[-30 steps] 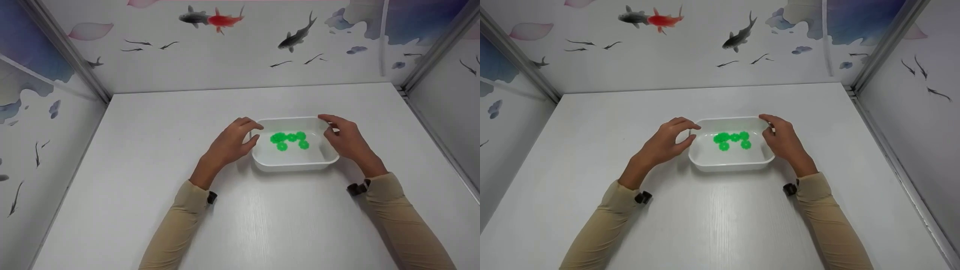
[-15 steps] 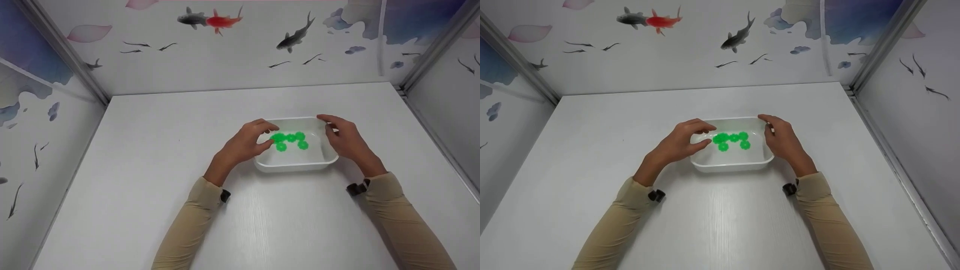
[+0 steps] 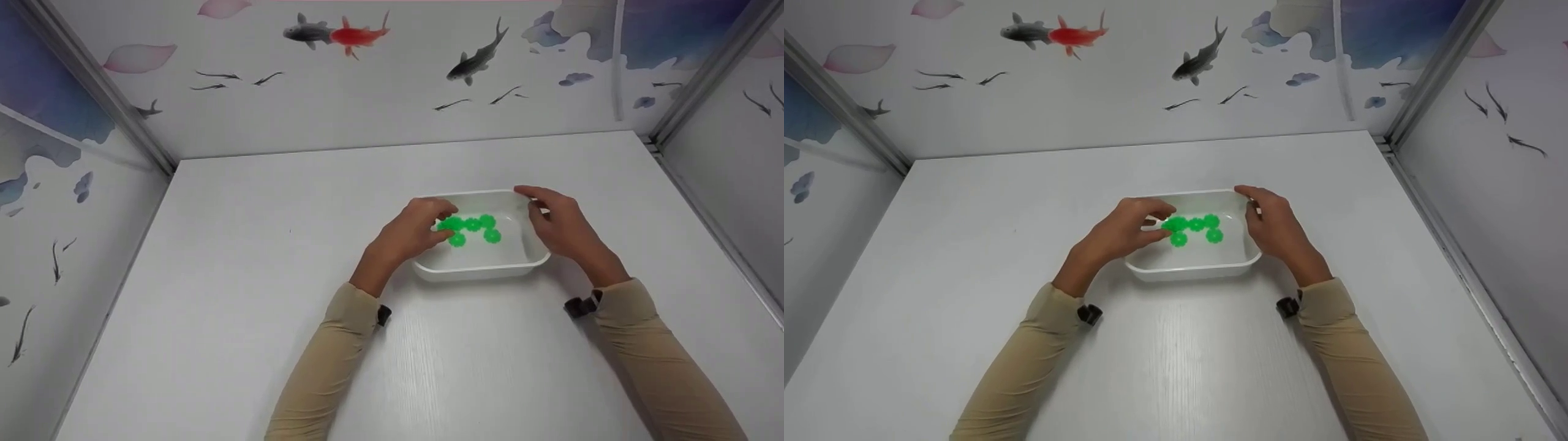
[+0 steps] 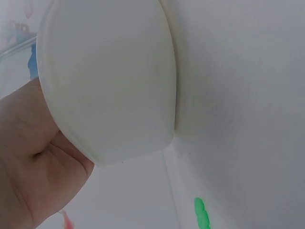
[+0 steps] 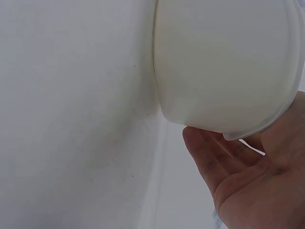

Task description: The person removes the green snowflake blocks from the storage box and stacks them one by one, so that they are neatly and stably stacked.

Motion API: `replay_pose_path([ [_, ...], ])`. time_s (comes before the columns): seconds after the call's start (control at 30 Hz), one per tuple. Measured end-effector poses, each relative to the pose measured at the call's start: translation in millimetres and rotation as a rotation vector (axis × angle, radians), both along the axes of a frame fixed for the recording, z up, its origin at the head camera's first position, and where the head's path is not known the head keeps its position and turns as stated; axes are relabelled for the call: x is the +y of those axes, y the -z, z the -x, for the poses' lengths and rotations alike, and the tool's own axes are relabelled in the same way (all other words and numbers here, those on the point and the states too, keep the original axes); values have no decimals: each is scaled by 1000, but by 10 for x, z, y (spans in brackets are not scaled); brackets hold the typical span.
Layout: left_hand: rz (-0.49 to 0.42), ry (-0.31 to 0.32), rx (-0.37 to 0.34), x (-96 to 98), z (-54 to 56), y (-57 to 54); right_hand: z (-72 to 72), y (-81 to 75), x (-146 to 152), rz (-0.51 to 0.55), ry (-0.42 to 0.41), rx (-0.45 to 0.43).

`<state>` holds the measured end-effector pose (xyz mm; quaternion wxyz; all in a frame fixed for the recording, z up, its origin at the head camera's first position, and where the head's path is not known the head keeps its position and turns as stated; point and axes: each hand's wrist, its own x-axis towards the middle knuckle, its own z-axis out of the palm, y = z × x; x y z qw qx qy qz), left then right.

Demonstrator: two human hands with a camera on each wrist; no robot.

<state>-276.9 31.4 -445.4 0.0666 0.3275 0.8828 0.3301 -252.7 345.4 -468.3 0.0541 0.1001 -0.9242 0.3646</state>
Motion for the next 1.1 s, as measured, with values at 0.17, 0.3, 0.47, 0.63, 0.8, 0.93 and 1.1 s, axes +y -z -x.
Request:
replay_pose_path([
  [0.17,73,-54,38,93,10,18,-2,0,-5,-9,9,-21],
  [0.3,156,-98,80,148,-11,27,-6,-4,-15,-6,9,-29],
  [0.47,241,-126,142,232,9,52,-11,-24,-19,-7,8,-34],
  [0.63,312,-152,178,302,24,75,-12,-35,-22,-10,0,-18],
  [0.8,352,-154,214,342,37,87,-18,-38,-15,-5,-24,14],
  [0.93,355,-164,224,372,57,111,-20,-35,-12,-9,-14,-6],
  [1.1,359,-172,228,396,60,124,-15,-33,-11,-9,-4,-22],
])
